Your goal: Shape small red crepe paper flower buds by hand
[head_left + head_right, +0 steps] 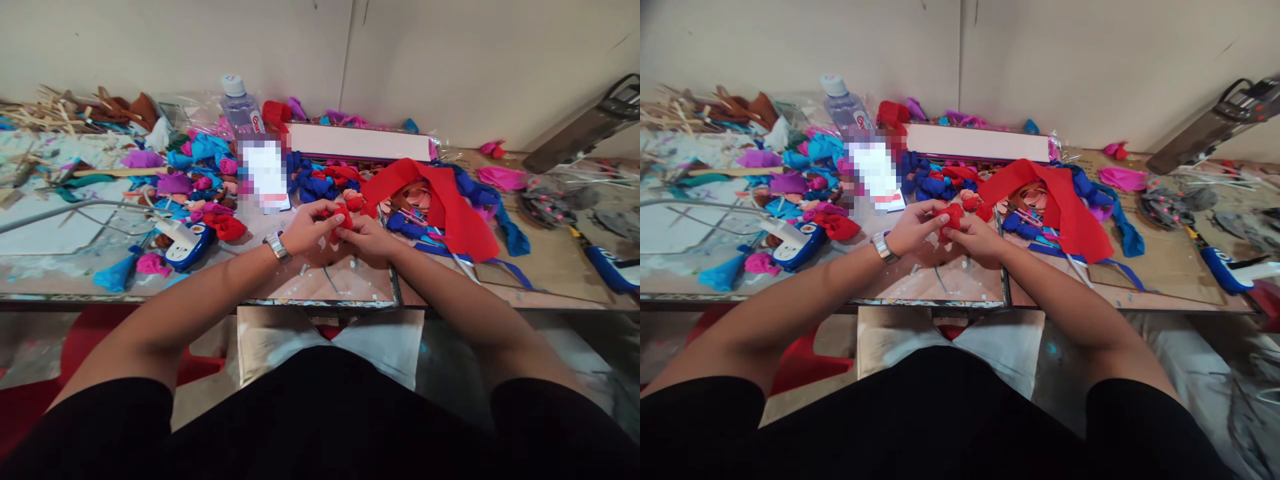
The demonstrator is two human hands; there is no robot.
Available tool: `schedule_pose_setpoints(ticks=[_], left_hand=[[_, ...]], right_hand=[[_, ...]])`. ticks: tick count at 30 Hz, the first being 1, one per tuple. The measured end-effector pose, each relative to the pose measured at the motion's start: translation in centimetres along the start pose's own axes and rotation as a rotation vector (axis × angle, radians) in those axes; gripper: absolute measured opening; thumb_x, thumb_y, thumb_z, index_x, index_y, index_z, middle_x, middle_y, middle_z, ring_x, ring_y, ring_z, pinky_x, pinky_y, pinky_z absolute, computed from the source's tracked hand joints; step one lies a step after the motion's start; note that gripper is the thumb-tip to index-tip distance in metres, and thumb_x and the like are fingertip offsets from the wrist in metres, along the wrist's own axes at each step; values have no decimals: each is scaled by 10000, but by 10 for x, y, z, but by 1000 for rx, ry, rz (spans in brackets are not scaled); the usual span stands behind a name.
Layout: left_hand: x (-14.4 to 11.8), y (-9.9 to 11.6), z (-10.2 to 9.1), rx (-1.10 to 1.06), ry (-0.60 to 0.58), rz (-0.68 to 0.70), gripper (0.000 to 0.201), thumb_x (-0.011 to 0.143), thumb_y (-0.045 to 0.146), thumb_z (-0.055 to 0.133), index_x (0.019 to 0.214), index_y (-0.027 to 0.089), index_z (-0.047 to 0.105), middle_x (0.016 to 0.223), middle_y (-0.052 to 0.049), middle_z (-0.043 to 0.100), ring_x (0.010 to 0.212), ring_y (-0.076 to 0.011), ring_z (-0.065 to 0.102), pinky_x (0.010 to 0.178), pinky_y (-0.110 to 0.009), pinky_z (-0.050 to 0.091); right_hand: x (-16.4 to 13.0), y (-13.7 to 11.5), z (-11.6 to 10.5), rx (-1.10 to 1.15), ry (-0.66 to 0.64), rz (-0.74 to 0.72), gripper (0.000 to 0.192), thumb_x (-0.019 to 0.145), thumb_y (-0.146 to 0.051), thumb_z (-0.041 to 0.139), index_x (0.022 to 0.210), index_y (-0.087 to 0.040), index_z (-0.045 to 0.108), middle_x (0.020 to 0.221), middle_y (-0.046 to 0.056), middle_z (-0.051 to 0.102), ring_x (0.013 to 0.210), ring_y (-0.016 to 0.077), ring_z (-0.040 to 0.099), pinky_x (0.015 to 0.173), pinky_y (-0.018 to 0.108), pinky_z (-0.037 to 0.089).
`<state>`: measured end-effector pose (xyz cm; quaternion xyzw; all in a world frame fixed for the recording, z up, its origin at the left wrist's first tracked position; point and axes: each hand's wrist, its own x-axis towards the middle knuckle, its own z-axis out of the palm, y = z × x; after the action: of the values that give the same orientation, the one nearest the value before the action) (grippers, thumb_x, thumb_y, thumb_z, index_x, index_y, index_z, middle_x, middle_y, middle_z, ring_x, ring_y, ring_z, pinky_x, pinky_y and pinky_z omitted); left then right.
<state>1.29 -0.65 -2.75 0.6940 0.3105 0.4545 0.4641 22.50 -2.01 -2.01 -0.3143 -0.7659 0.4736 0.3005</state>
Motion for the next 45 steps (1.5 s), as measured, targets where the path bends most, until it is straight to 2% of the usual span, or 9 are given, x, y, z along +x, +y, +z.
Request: schedule_pose_setpoints(ticks=[5, 8, 10, 12, 15, 19, 27, 37, 45], left_hand=[[2, 1, 0, -49, 34, -38, 511, 863, 682, 816, 967, 183, 781, 960, -53, 796, 839, -174, 702, 803, -319, 563], [5, 0, 1, -199, 119, -134, 534, 805, 694, 859, 895, 180, 748, 872, -29, 762, 767, -148, 676, 747, -297, 564], [7, 0, 3, -329, 181, -221, 558, 737, 694, 906, 859, 184, 716, 807, -5, 724, 709, -130, 657, 684, -272, 558], [7, 1, 5, -407, 219, -288, 561, 696, 668, 940, 849, 187, 695, 777, 8, 701, 686, -121, 654, 641, -250, 551], [6, 5, 7, -441, 223, -341, 545, 684, 634, 957, 835, 188, 682, 754, 15, 686, 656, -105, 639, 601, -220, 534], [5, 5, 7, -465, 176, -381, 544, 676, 632, 962, 826, 180, 698, 737, 17, 681, 632, -91, 633, 595, -206, 528], [4, -6, 4, -385, 127, -325, 532, 726, 653, 932, 909, 183, 764, 794, -2, 726, 663, -105, 661, 616, -222, 531], [5, 4, 1, -226, 77, -188, 578, 760, 701, 889, 942, 163, 787, 856, -33, 770, 706, -116, 638, 651, -247, 507], [4, 5, 1, -199, 74, -159, 576, 772, 709, 883, 928, 162, 795, 828, -43, 782, 671, -113, 638, 637, -249, 497]], right_hand=[[-1, 1, 0, -24, 5, -5, 674, 971, -801, 584, 882, -164, 786, 857, 62, 799, 799, 182, 716, 794, 287, 569], [-1, 4, 0, -33, 180, -27, 683, 1007, -811, 492, 861, -180, 708, 832, 56, 740, 799, 185, 675, 763, 289, 542], [0, 8, -1, -79, 341, -85, 589, 1039, -751, 492, 886, -205, 649, 880, 45, 708, 833, 181, 649, 792, 294, 537], [1, 12, -3, -117, 417, -156, 437, 1053, -650, 550, 1008, -224, 640, 991, 39, 706, 868, 172, 650, 832, 299, 547], [2, 16, -6, -215, 398, -292, 284, 1035, -453, 626, 1211, -239, 688, 1098, 42, 750, 934, 172, 699, 882, 308, 563], [0, 14, -8, -359, 307, -393, 242, 1000, -307, 654, 1182, -229, 793, 1083, 52, 836, 930, 173, 755, 879, 297, 589], [0, 7, -8, -322, 262, -385, 276, 1017, -463, 723, 1097, -230, 847, 1029, 69, 869, 891, 175, 789, 842, 288, 614], [0, 8, -9, -255, 243, -304, 335, 978, -543, 755, 1021, -225, 852, 975, 63, 866, 844, 189, 772, 809, 316, 603], [2, 7, -2, 6, 302, -187, 464, 820, -592, 902, 930, -229, 635, 846, -18, 660, 736, 130, 607, 718, 276, 541]])
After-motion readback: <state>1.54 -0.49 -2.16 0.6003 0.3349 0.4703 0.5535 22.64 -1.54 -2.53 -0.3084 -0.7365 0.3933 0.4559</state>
